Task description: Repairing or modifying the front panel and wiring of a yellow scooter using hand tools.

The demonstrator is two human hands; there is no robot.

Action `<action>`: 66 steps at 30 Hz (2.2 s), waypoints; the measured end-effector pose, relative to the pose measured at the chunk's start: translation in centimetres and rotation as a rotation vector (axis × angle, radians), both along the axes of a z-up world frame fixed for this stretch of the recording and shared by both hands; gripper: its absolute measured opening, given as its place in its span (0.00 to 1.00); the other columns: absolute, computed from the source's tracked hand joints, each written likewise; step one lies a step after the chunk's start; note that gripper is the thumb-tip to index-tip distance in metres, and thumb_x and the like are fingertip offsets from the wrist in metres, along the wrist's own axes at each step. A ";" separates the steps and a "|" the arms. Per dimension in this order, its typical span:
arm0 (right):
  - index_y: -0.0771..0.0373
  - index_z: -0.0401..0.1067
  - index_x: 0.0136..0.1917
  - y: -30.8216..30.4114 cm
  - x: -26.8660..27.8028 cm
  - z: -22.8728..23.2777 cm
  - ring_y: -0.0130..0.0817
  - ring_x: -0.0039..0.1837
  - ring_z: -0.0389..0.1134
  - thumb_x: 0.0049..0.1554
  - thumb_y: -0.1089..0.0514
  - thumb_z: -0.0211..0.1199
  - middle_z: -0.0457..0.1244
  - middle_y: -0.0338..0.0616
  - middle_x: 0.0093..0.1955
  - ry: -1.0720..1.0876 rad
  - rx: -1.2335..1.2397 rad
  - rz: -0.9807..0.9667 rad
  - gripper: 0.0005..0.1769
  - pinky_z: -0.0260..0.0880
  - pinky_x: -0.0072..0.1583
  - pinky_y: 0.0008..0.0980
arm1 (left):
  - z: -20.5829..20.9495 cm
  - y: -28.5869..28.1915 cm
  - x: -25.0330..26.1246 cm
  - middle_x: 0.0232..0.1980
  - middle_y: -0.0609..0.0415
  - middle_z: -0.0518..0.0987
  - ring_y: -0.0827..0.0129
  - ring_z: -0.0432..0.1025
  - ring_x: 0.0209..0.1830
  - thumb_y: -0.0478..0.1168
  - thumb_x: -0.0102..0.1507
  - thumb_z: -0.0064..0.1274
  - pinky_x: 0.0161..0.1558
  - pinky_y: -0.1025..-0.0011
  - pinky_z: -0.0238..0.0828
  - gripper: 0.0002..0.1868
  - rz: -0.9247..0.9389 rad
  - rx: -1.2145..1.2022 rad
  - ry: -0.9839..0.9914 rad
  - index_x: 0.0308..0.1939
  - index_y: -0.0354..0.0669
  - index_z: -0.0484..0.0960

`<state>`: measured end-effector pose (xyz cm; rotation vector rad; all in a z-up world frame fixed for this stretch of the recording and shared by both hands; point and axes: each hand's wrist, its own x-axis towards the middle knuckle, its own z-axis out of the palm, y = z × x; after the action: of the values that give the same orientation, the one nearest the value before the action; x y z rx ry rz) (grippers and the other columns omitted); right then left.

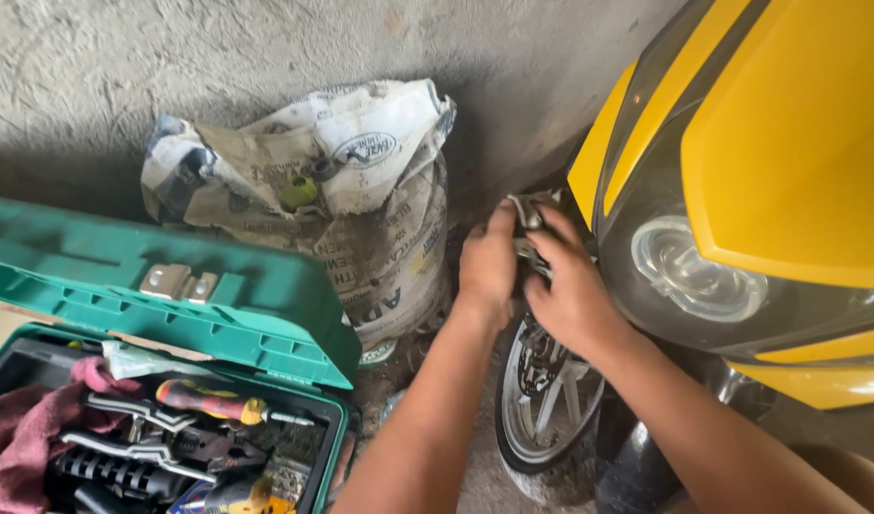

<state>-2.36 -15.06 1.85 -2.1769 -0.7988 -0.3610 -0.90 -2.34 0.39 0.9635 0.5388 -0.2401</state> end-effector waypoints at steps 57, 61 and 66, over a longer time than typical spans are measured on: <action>0.69 0.75 0.58 -0.2 -4.4 -0.9 0.29 0.40 0.69 0.57 0.67 0.51 0.69 0.44 0.43 1.071 0.915 -0.334 0.18 0.71 0.42 0.31 | 1.0 2.5 -1.0 0.16 0.64 0.62 0.78 0.47 0.12 0.67 0.66 0.35 0.17 0.77 0.37 0.26 -0.043 -0.313 -0.014 0.26 0.56 0.72; 0.60 0.69 0.69 0.5 -3.9 -1.0 0.29 0.45 0.69 0.61 0.61 0.53 0.70 0.42 0.48 0.779 0.638 -0.327 0.23 0.68 0.48 0.32 | 0.1 1.0 -1.1 0.18 0.63 0.66 0.74 0.56 0.17 0.66 0.65 0.41 0.24 0.75 0.50 0.26 -0.130 -0.209 -0.004 0.24 0.55 0.72; 0.54 0.65 0.75 0.5 -3.1 1.5 0.30 0.51 0.72 0.61 0.58 0.55 0.73 0.45 0.50 0.716 0.331 -0.338 0.28 0.68 0.58 0.27 | 0.9 -0.1 -1.8 0.24 0.61 0.72 0.71 0.65 0.27 0.67 0.64 0.46 0.35 0.70 0.59 0.26 -0.070 -0.087 0.079 0.30 0.52 0.78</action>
<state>-5.49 -14.53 3.32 -1.9119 0.0275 0.1268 -2.73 -2.43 1.29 0.8921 0.5630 -0.3626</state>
